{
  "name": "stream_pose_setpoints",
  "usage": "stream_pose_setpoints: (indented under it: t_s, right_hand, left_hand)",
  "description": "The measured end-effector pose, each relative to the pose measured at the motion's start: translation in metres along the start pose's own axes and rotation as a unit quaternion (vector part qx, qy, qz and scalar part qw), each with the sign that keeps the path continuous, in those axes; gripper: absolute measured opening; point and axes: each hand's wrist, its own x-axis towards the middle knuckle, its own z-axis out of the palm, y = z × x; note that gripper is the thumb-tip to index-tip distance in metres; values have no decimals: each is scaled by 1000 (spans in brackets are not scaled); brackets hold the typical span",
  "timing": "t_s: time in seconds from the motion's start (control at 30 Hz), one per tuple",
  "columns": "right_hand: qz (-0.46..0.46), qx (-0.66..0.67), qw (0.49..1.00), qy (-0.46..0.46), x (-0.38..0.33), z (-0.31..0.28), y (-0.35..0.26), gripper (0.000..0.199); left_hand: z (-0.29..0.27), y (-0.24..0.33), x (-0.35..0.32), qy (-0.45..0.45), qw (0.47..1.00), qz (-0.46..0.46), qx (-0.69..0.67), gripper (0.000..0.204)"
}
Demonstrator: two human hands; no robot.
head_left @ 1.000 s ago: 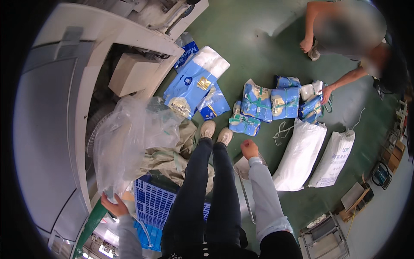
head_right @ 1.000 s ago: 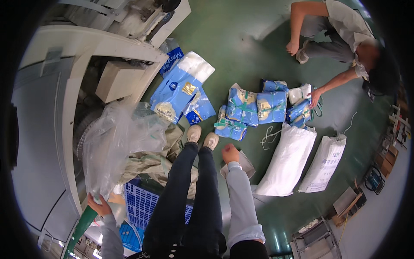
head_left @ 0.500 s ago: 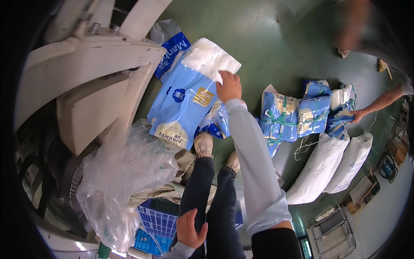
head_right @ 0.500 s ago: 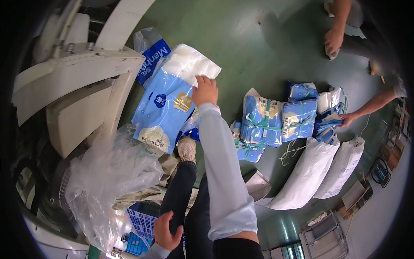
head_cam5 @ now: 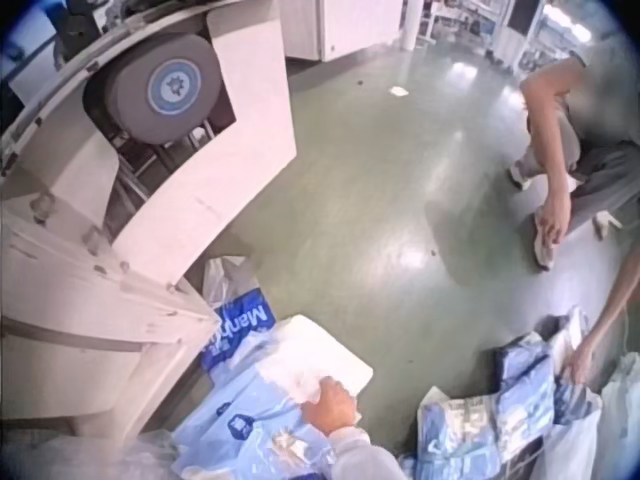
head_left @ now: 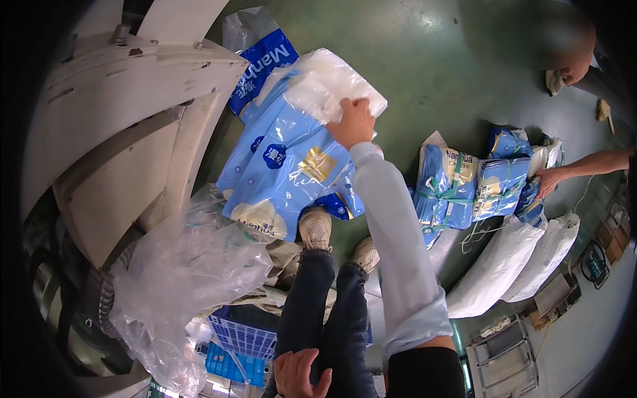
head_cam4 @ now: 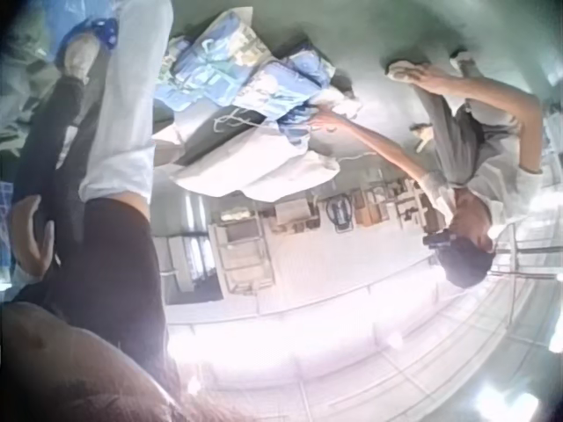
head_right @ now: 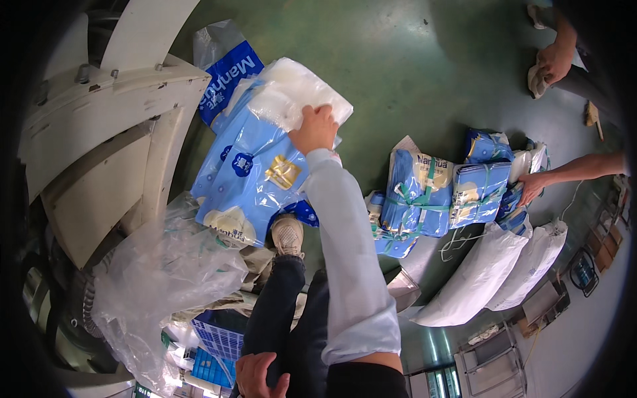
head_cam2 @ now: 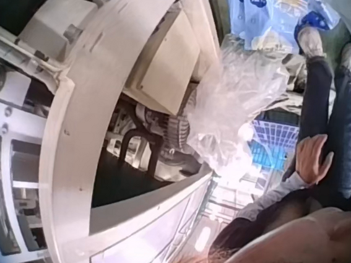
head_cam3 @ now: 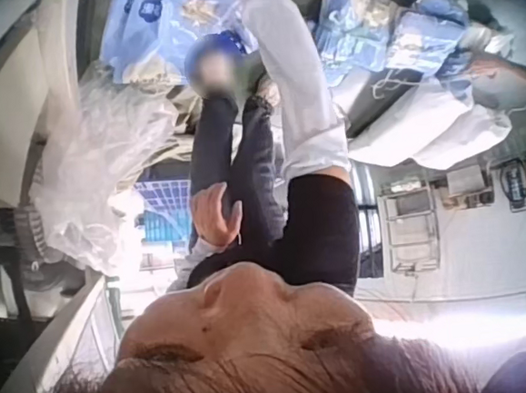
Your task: The person sweeps debris with a broom and dustpan, collects plastic scraps by hand, and then places blue packages of wipes into a large plastic bag.
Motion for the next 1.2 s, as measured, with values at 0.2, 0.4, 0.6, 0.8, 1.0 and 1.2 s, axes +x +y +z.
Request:
stream_pose_setpoints:
  t_s: [0.2,0.4,0.6,0.8,1.0,1.2]
  right_hand:
    - [-85,68,993,-48,-74,-23,-20,68]
    - [-233,118,964,52,-122,-9,-20,82]
    - [-93,59,993,31,-98,6,3,43]
    - [-106,-114,980,124,-31,-2,12,31]
    - [-161,-23,985,65,37,-4,-7,36]
    - [-175,69,982,-1,48,-2,-2,25]
  left_hand:
    - [2,1,2,-15,1000,-14,2,44]
    - [5,3,7,-24,1000,-6,1,43]
    - [7,0,2,-33,999,-20,4,42]
    - [7,-3,-2,-26,999,-20,0,43]
    - [8,-3,1,-22,1000,-14,3,44]
    - [8,-7,4,-21,1000,-12,4,44]
